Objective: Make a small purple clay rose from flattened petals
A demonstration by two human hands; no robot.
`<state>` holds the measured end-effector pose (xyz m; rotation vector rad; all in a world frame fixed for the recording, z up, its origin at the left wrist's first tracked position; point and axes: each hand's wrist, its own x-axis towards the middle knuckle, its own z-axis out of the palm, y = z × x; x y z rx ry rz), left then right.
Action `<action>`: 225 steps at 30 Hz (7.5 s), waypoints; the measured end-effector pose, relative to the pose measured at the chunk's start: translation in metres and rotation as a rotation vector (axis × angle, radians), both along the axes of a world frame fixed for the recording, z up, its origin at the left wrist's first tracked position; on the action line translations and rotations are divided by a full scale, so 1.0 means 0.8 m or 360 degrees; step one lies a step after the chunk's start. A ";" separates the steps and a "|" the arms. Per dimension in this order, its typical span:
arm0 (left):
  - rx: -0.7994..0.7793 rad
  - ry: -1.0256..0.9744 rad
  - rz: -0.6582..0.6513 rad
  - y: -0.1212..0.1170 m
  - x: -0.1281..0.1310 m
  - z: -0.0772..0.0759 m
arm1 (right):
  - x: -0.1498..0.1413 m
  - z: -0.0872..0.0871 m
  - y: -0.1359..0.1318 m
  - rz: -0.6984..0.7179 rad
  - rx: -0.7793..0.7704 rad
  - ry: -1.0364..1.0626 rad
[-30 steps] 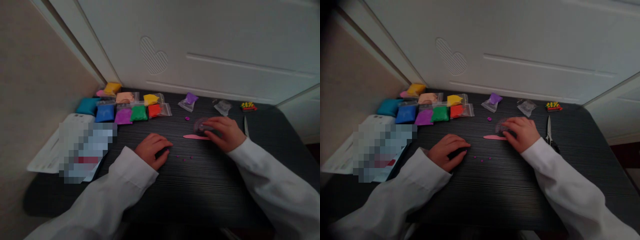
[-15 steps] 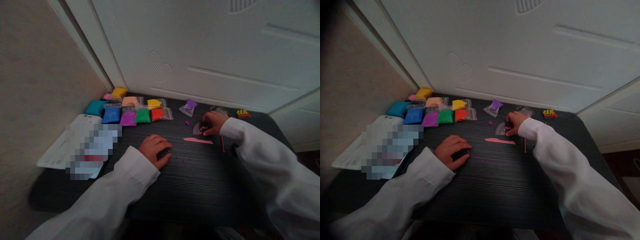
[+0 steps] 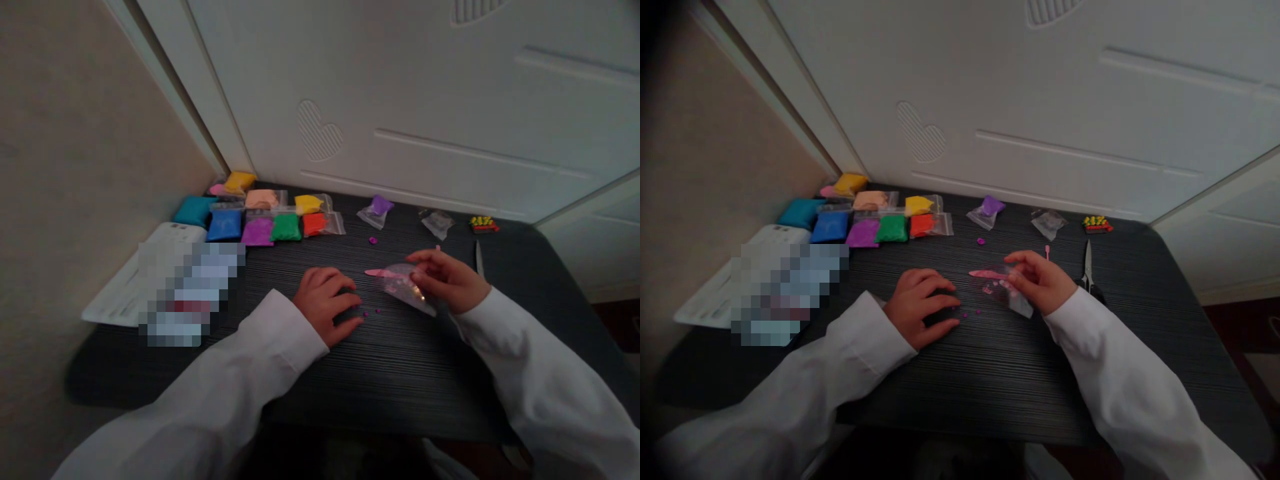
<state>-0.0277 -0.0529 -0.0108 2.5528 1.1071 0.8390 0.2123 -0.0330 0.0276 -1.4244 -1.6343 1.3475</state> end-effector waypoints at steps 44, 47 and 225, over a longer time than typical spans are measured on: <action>0.0089 0.0180 -0.0141 -0.009 0.029 0.006 | -0.042 -0.041 -0.026 0.0211 0.0744 -0.0913; 0.0101 0.0199 -0.0155 -0.010 0.030 0.006 | -0.041 -0.043 -0.027 0.0214 0.0804 -0.0980; -0.0593 -0.0676 0.0150 -0.002 0.021 0.031 | -0.028 -0.019 -0.055 -0.0098 0.0293 -0.0071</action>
